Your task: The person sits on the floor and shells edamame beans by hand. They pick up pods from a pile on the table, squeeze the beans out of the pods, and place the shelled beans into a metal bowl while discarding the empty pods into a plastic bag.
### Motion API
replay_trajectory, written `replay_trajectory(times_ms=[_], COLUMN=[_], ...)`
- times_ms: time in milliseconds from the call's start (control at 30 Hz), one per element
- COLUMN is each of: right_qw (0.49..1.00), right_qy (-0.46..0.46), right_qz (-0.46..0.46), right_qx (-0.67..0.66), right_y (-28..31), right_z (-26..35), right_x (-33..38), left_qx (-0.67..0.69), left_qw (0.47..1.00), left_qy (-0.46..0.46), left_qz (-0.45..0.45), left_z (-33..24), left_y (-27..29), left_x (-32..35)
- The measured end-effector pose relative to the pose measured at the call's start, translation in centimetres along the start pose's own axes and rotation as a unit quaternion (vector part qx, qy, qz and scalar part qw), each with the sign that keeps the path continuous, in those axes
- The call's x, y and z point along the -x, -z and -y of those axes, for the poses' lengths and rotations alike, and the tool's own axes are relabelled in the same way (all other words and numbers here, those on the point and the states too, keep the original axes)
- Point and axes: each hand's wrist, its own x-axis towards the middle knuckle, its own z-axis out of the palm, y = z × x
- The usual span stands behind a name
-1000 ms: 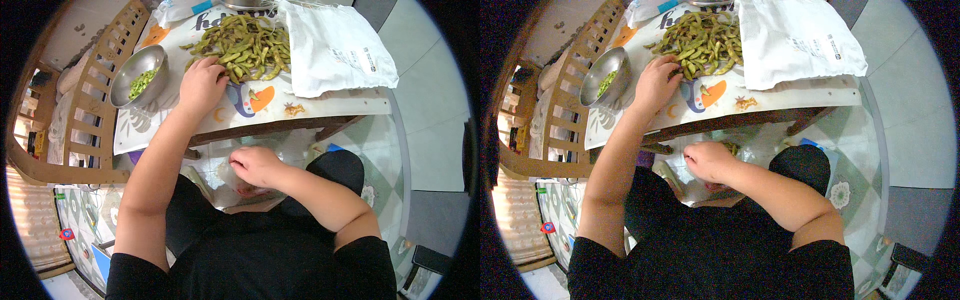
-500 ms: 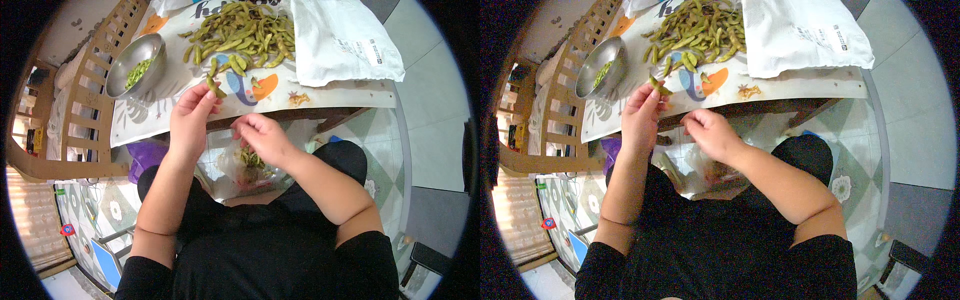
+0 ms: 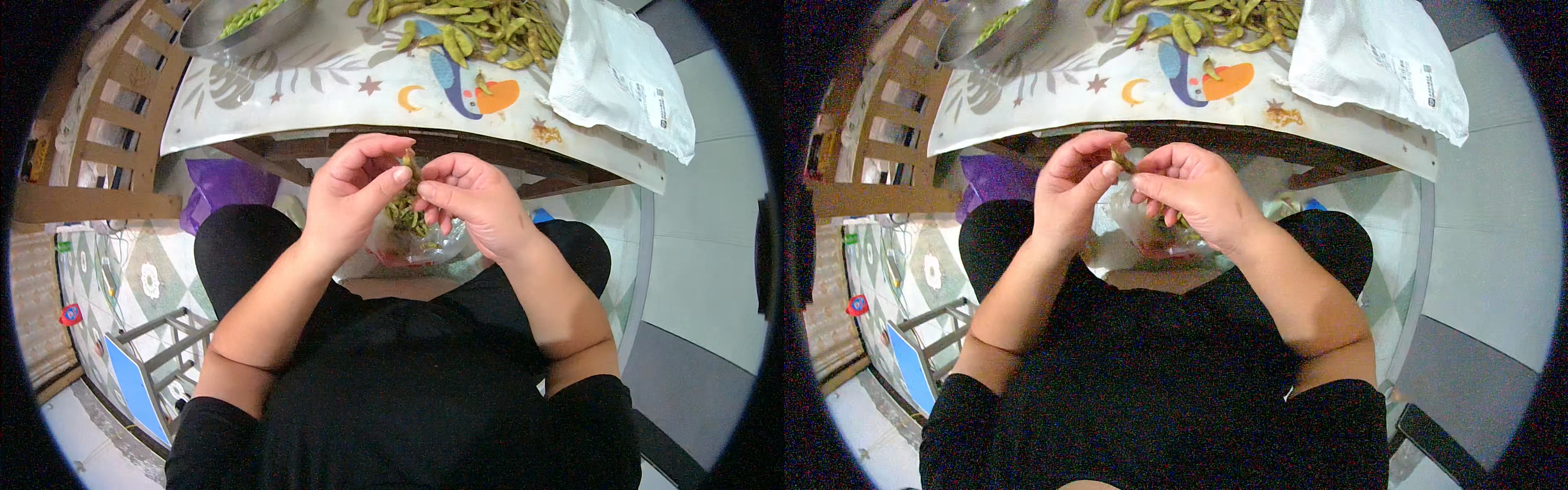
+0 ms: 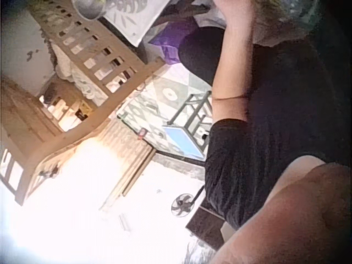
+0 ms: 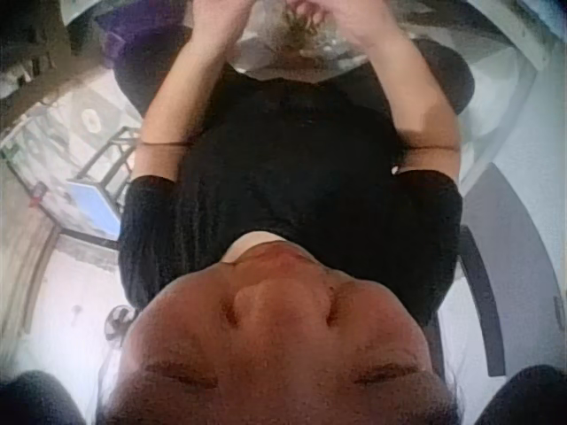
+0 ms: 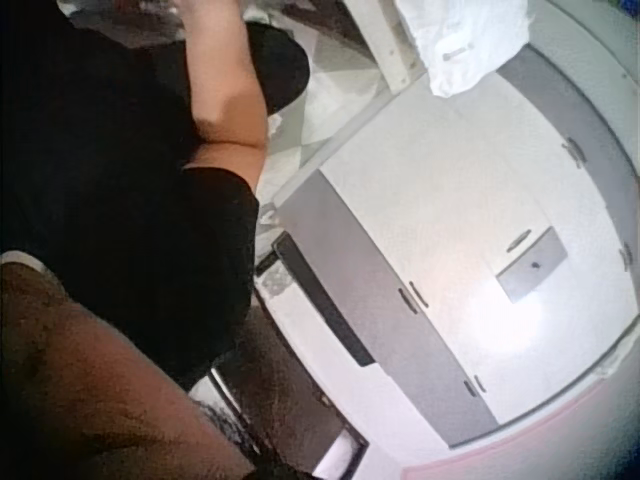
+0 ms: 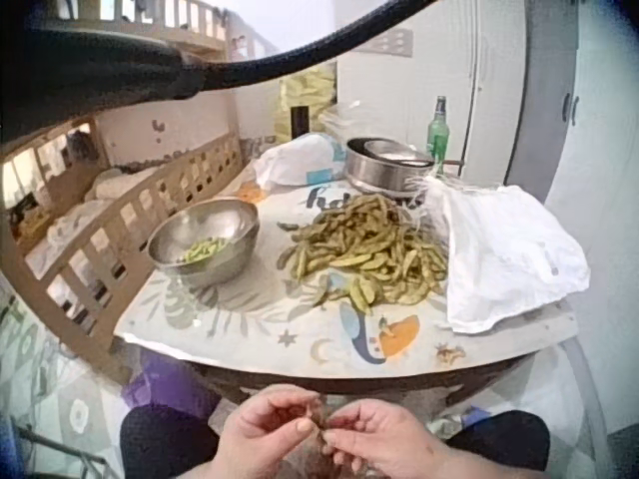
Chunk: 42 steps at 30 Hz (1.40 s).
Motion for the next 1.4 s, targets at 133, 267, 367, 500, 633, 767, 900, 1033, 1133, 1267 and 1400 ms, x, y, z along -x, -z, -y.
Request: replay_trajectory(times_ms=[133, 267, 367, 500, 633, 767, 900, 1033, 1133, 1267, 1400], right_qw=[0.999, 0.997, 0.992, 0.976, 0.975, 0.973, 0.932, 0.865, 0.867, 0.869, 0.699], right_qy=[-0.001, 0.006, 0.045, 0.118, 0.101, 0.052, 0.015, 0.014, 0.081, 0.196, 0.297], right_qz=[-0.029, -0.053, -0.084, -0.104, -0.091, -0.094, -0.082, -0.083, -0.112, -0.174, -0.245], right_qx=[0.045, 0.063, 0.083, 0.151, 0.174, 0.204, 0.352, 0.494, 0.479, 0.420, 0.602], right_y=[-0.8, -0.9, -0.9, -0.9, -0.6, 0.0, 2.0, 2.0, 1.5, 0.5, 0.6], right_z=[-0.3, -0.2, -0.3, -0.9, -0.2, 0.0, -0.4, -0.6, -0.6, 1.9, 5.6], right_x=[0.0, 0.0, -0.1, -0.1, 0.4, 0.2, -0.3, -0.4, -0.3, -0.5, -3.1], left_qx=[-0.060, -0.050, -0.087, -0.032, 0.081, 0.101, -0.007, -0.065, -0.068, -0.045, -0.096], left_qw=[0.997, 0.998, 0.995, 0.999, 0.993, 0.982, 0.987, 0.985, 0.984, 0.987, 0.982], left_qy=[-0.051, -0.020, -0.055, -0.012, 0.090, 0.160, 0.157, 0.157, 0.160, 0.156, 0.152], left_qz=[-0.025, -0.034, -0.014, -0.008, -0.002, -0.003, 0.006, -0.024, -0.025, 0.011, 0.054], left_z=[0.7, 0.9, 0.9, 1.0, 1.4, 1.8, 2.2, 2.7, 2.7, 2.4, 2.7], left_y=[1.2, 1.0, 1.1, 1.1, 1.4, 1.3, 1.6, 2.4, 2.3, 2.7, 3.3], left_x=[0.0, 0.1, 0.1, 0.2, 0.2, -0.1, -0.4, -0.5, -0.4, -0.6, -0.8])
